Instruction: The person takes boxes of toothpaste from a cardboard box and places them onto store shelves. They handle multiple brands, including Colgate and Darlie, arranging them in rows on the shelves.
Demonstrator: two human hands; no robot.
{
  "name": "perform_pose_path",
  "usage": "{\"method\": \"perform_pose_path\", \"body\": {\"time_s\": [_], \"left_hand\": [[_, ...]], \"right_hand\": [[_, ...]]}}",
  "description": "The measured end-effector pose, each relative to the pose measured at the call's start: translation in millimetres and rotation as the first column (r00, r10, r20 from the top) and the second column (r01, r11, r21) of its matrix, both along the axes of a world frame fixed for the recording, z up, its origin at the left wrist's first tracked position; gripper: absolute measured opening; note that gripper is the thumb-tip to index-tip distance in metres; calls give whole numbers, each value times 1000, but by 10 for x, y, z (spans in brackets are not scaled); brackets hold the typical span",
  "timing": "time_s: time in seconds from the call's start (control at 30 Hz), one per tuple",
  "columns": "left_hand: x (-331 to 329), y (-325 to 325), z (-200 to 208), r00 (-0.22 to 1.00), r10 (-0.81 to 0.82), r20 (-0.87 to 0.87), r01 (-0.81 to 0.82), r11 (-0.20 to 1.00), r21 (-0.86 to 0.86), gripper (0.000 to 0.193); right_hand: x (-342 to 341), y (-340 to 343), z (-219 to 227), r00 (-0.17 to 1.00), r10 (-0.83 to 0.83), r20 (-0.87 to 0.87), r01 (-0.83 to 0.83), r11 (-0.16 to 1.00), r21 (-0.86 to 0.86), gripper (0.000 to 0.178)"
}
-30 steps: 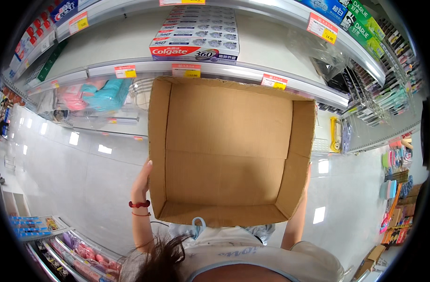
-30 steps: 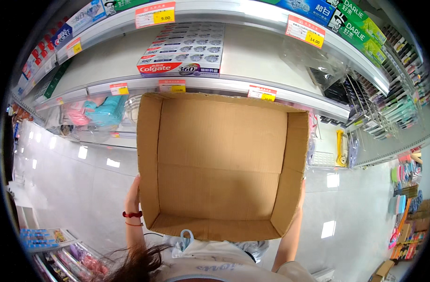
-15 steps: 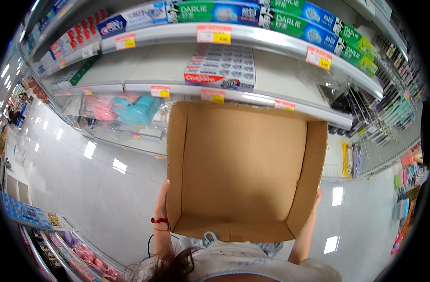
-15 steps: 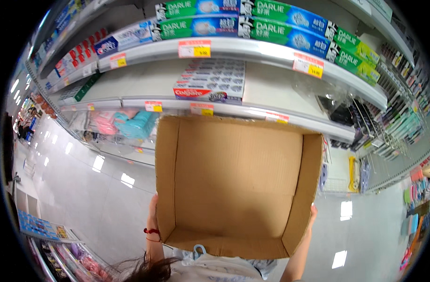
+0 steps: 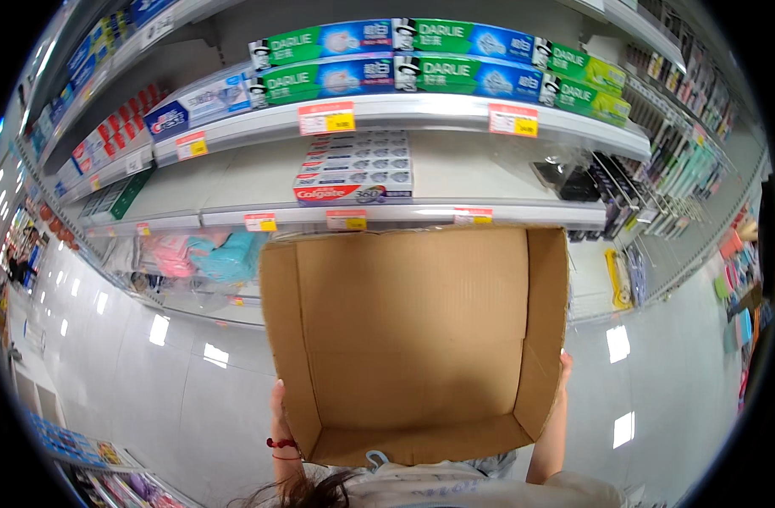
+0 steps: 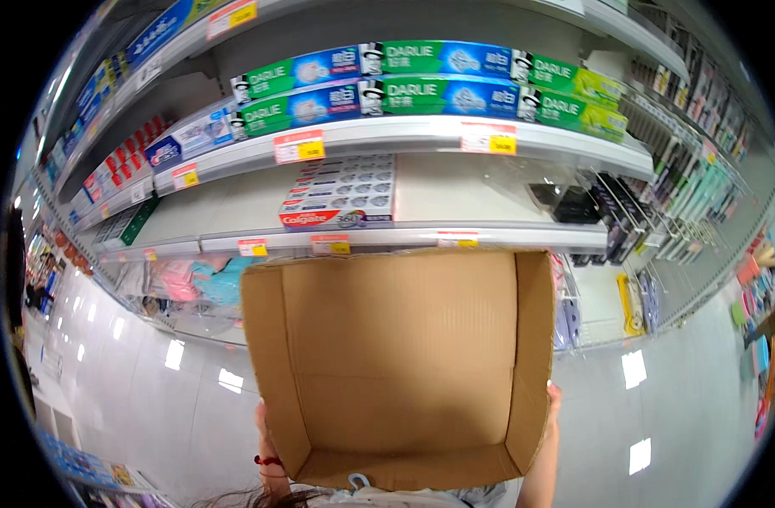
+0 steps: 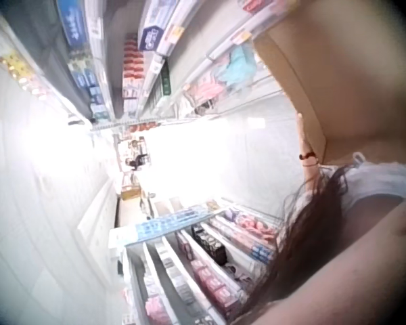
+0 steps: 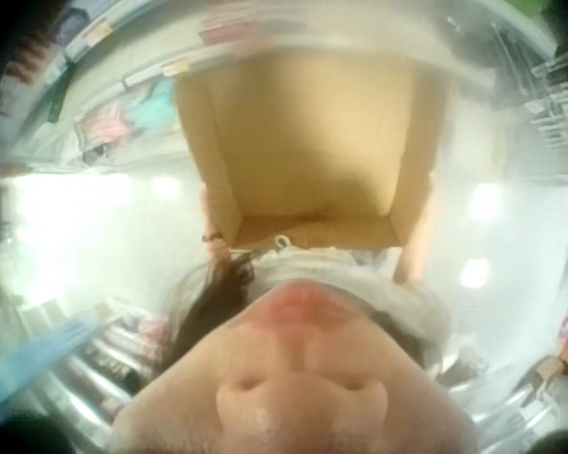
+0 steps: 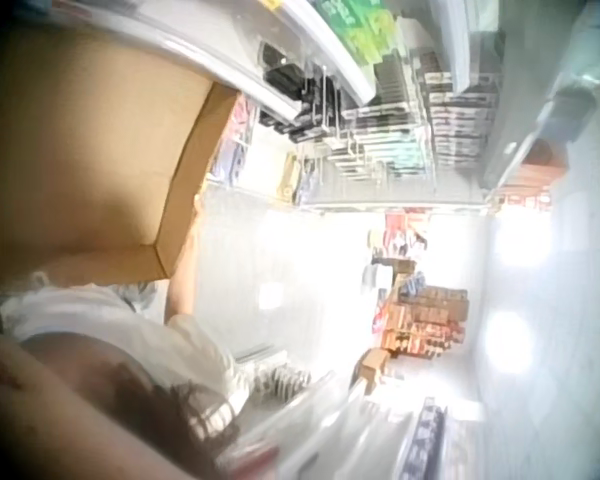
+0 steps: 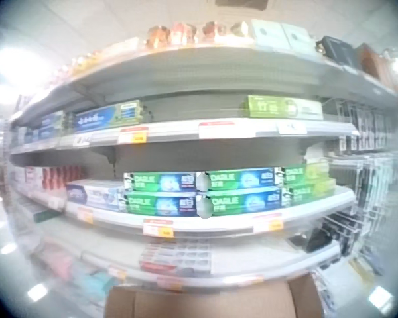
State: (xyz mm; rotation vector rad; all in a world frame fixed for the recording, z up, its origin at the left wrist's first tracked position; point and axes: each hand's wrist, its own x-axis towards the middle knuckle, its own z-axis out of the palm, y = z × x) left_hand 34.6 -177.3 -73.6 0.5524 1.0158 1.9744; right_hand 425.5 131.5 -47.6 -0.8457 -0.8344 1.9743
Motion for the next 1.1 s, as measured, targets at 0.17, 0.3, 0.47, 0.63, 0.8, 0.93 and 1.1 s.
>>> {"method": "perform_pose_path", "body": {"time_s": [0.17, 0.3, 0.47, 0.63, 0.8, 0.93, 1.1], "left_hand": [[351, 48, 318, 915, 273, 297, -216, 953, -211, 64], [369, 34, 469, 948, 268, 173, -238, 955, -177, 68], [412, 37, 387, 919, 312, 240, -282, 947, -153, 69], [556, -96, 422, 786, 510, 350, -434, 858, -276, 65], [525, -671, 16, 714, 633, 299, -511, 763, -397, 64], [719, -648, 352, 763, 602, 236, -523, 789, -321, 66], [906, -712, 354, 721, 648, 243, -568, 755, -329, 69]], "right_hand": [[258, 85, -351, 994, -44, 96, 45, 999, 0, 67], [123, 84, 1, 977, 24, 211, -15, 999, -43, 68], [105, 211, 107, 982, 55, 183, -46, 997, -57, 66], [38, 537, -255, 985, 63, 164, -71, 996, 45, 46], [-169, 677, -277, 961, 185, 207, -161, 978, -129, 38], [-651, 581, 289, 971, 127, 200, -84, 974, -212, 43], [-850, 874, 347, 952, 259, 164, -240, 962, -126, 40]]}}
